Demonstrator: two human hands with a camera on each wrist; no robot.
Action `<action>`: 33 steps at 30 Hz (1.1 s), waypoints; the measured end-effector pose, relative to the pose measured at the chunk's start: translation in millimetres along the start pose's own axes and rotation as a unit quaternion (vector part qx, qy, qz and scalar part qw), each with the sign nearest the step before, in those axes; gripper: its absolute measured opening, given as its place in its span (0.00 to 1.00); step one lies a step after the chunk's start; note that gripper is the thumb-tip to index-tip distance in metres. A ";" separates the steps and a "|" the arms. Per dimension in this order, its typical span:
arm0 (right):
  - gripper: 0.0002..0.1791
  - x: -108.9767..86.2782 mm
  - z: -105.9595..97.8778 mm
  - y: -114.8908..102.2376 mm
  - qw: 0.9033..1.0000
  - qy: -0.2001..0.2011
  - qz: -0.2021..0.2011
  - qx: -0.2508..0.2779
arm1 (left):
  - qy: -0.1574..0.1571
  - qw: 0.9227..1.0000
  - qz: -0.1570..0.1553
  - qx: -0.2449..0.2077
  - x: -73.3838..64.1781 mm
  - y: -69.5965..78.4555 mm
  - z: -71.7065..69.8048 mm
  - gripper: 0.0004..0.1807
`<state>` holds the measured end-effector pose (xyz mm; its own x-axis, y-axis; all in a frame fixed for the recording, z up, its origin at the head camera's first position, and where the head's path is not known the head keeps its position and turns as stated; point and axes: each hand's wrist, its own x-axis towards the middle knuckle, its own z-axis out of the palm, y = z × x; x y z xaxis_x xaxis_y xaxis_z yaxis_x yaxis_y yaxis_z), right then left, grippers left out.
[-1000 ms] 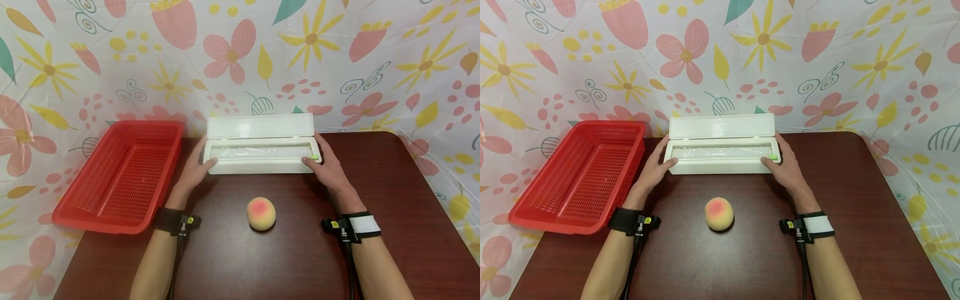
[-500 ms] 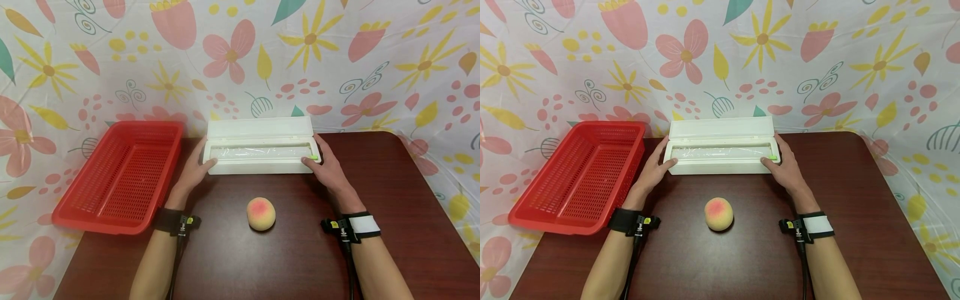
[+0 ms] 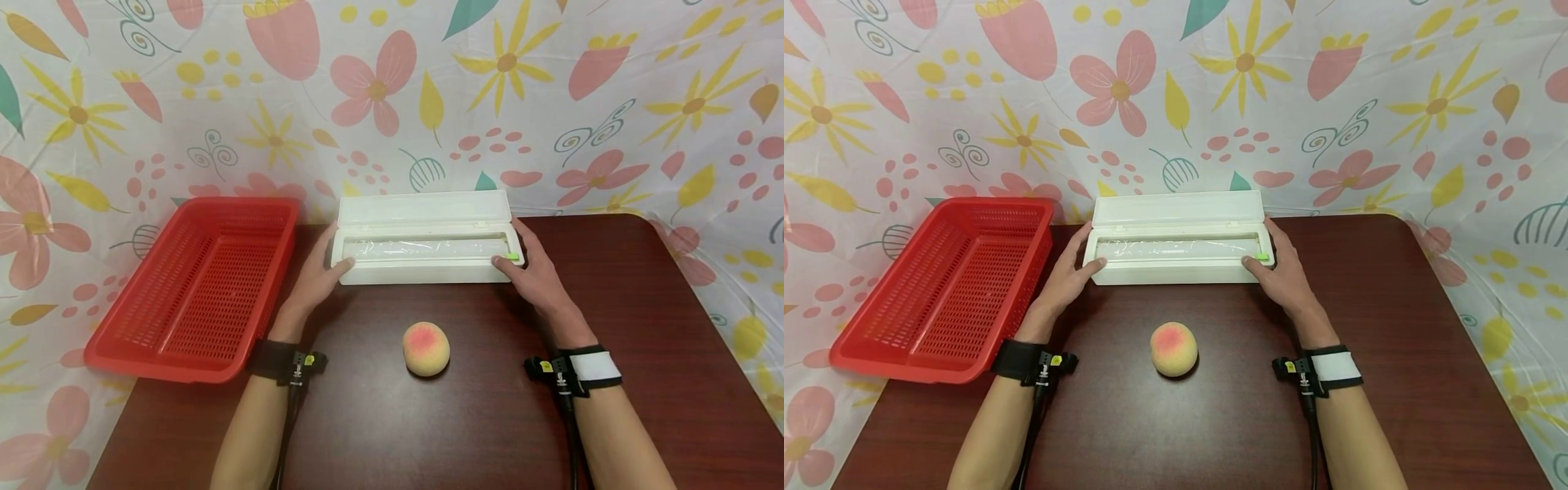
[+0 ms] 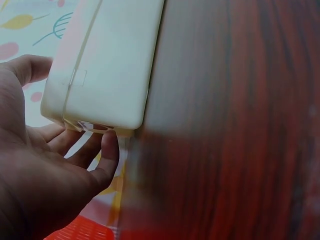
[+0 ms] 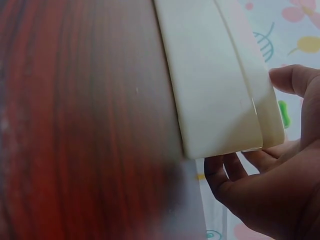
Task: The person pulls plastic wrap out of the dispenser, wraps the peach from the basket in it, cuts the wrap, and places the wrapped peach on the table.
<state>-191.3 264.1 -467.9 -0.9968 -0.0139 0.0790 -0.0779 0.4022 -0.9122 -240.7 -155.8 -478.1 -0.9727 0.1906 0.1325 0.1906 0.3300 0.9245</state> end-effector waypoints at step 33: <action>0.12 -0.8 16.7 -12.7 0.987 0.121 -0.073 -0.072 | 0.058 0.987 0.083 0.121 -3.0 14.0 6.6 0.11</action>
<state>-189.9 243.7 -463.1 -0.9403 0.1300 0.3144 -0.1992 0.5389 -0.8185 -234.3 -145.7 -468.0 -0.9315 0.1572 0.3280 0.3606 0.5174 0.7760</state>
